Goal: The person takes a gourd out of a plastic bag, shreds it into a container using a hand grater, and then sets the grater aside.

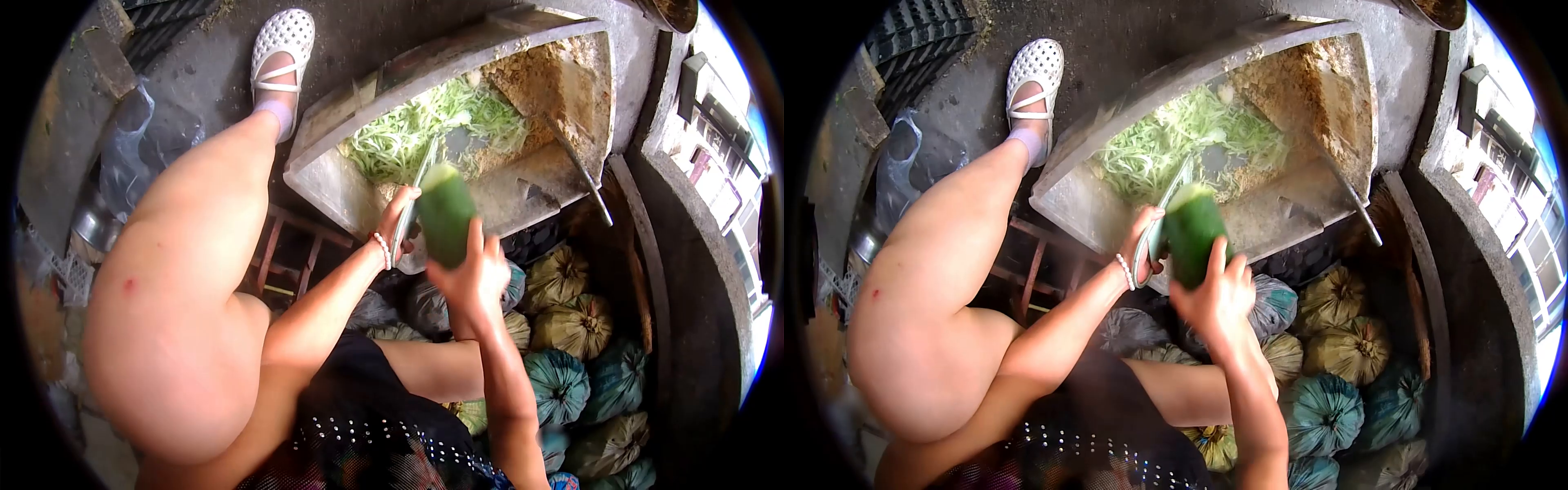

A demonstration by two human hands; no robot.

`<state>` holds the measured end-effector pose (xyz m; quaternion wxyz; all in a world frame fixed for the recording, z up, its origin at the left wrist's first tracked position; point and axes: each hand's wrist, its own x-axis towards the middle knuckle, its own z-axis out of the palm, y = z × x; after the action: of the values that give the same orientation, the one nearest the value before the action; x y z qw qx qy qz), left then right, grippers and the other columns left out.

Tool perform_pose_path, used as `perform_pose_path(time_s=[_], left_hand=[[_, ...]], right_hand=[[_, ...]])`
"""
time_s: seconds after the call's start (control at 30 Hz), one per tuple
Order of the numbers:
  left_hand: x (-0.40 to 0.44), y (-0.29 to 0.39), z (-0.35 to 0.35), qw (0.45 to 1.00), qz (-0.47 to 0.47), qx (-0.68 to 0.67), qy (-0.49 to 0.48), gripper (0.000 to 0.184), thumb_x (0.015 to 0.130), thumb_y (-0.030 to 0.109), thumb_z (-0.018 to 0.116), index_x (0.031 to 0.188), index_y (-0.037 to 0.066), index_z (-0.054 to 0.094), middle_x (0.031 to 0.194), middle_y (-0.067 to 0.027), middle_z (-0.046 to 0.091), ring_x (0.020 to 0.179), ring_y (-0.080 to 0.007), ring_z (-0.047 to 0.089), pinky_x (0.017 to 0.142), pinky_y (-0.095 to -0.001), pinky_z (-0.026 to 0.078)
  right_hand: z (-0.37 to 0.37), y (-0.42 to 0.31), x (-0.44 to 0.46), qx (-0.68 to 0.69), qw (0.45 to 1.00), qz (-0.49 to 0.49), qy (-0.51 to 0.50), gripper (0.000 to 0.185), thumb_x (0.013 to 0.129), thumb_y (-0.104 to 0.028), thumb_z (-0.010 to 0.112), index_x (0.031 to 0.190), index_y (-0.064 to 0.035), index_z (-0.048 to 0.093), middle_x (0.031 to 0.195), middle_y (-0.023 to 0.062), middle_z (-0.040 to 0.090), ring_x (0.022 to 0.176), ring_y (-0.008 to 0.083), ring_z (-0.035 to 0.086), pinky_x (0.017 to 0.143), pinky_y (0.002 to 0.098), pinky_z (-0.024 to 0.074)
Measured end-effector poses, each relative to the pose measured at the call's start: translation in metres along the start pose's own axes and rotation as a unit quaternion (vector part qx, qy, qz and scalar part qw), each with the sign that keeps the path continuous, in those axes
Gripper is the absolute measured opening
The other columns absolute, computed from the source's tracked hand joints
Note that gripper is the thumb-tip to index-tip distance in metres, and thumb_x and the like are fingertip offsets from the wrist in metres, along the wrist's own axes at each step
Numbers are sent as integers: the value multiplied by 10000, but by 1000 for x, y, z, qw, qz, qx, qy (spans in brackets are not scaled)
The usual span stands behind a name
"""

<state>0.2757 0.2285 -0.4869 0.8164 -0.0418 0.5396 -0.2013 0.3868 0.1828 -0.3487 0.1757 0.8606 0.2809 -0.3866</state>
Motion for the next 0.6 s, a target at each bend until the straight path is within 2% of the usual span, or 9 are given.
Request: perform_pose_path(time_s=[0.07, 0.17, 0.33, 0.37, 0.4, 0.43, 0.47, 0.53, 0.6], left_hand=[[-4, 3, 6, 999, 17, 6, 30, 599, 748, 620, 572, 1035, 96, 527, 785, -45, 498, 599, -139, 530, 312, -236, 343], [-5, 3, 10, 999, 18, 9, 48, 620, 747, 617, 581, 1058, 86, 508, 792, -60, 479, 578, -137, 517, 304, -230, 331], [-7, 13, 8, 1000, 9, 12, -12, 491, 782, 606, 525, 931, 141, 580, 701, 22, 486, 563, -102, 495, 320, -216, 262], [-5, 8, 10, 1000, 21, 17, 11, 482, 777, 609, 527, 907, 149, 585, 677, 38, 474, 563, -99, 491, 320, -215, 262], [-3, 4, 9, 999, 33, 23, 35, 473, 773, 612, 528, 882, 156, 590, 653, 54, 462, 563, -95, 488, 319, -214, 262], [-1, 2, 2, 1000, -1, 5, 10, 523, 754, 630, 539, 938, 142, 582, 694, 25, 475, 574, -98, 490, 318, -214, 273], [0, 1, 4, 998, -1, 20, 56, 564, 736, 642, 557, 972, 129, 558, 740, -10, 485, 583, -105, 490, 316, -215, 286], [-7, 7, 7, 998, 14, 16, 55, 602, 727, 647, 569, 1006, 114, 540, 772, -36, 487, 594, -111, 498, 317, -216, 295], [-4, 10, 5, 998, 11, 23, 51, 599, 733, 642, 566, 1008, 110, 546, 771, -32, 489, 595, -114, 504, 318, -214, 297]], right_hand=[[27, 11, 50, -31, 999, 11, 39, 894, 596, -364, 777, 1337, -3, 431, 973, 247, 544, 841, 416, 599, 742, 470, 522], [40, 23, 65, -18, 998, 5, 52, 908, 583, -363, 793, 1341, -15, 436, 998, 245, 537, 867, 418, 592, 751, 478, 517], [-14, 17, -30, -20, 995, -94, -22, 957, 546, -385, 830, 1337, -12, 441, 1051, 252, 516, 944, 422, 572, 750, 498, 509], [-18, 8, -36, -63, 992, -107, 14, 913, 545, -353, 831, 1313, -6, 481, 995, 218, 577, 856, 383, 624, 718, 445, 527], [-12, 7, -24, -63, 992, -106, 12, 913, 545, -353, 831, 1313, -6, 481, 995, 218, 577, 856, 383, 624, 718, 445, 527], [2, 6, 1, -26, 999, -38, -10, 945, 548, -380, 828, 1329, 0, 456, 1014, 229, 559, 882, 397, 609, 740, 458, 522], [17, 7, 22, 9, 999, 29, -29, 978, 551, -407, 825, 1344, 7, 430, 1032, 240, 540, 908, 411, 594, 763, 471, 518], [39, 22, 51, -18, 1000, 14, 3, 969, 555, -408, 818, 1342, 2, 430, 1019, 232, 549, 892, 408, 600, 755, 463, 520], [33, 17, 41, -23, 1000, 16, 1, 960, 561, -400, 820, 1341, -3, 428, 1015, 230, 544, 888, 407, 600, 751, 461, 519]])
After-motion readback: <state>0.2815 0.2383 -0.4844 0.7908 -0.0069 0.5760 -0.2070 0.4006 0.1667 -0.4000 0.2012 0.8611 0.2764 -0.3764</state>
